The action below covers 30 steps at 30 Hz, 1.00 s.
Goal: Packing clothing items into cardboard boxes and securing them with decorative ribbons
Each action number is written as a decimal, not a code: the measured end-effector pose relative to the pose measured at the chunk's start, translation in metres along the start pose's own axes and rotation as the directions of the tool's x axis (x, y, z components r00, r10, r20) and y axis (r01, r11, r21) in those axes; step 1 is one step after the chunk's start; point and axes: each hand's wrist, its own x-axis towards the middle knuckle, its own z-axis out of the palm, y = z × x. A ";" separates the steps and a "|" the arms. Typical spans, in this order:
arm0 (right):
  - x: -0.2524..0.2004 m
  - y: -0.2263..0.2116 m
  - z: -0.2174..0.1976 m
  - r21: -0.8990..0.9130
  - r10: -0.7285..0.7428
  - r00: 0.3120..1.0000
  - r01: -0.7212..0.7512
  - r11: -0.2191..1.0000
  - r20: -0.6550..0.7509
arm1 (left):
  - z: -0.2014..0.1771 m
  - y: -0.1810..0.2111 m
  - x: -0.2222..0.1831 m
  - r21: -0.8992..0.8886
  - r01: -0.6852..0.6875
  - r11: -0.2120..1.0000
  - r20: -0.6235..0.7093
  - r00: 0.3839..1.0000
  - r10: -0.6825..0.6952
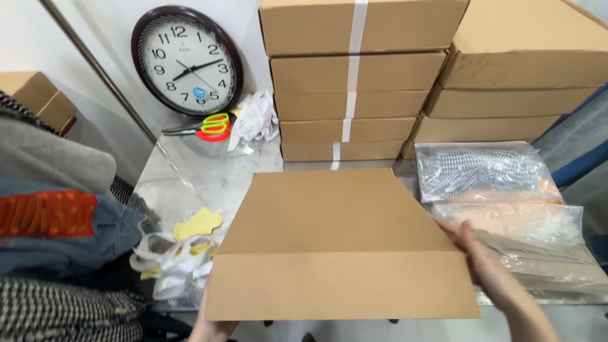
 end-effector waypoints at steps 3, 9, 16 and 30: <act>0.037 0.072 -0.020 -0.141 -0.125 0.988 0.111 0.984 -0.090 | -0.014 -0.016 -0.032 -0.084 0.071 0.994 0.000 0.997 -0.071; 0.018 0.105 -0.019 -0.334 -0.025 0.991 -0.022 0.942 -0.135 | -0.074 -0.062 -0.043 0.020 0.128 0.992 -0.098 0.987 -0.125; 0.078 0.195 -0.017 -0.366 -0.156 0.981 0.105 0.925 -0.112 | -0.082 -0.105 -0.035 0.573 0.129 0.809 -0.330 0.940 0.084; 0.149 0.226 -0.042 0.697 -0.454 0.851 0.494 0.520 -0.264 | -0.063 -0.038 -0.057 0.518 -0.302 0.800 -0.124 0.899 0.419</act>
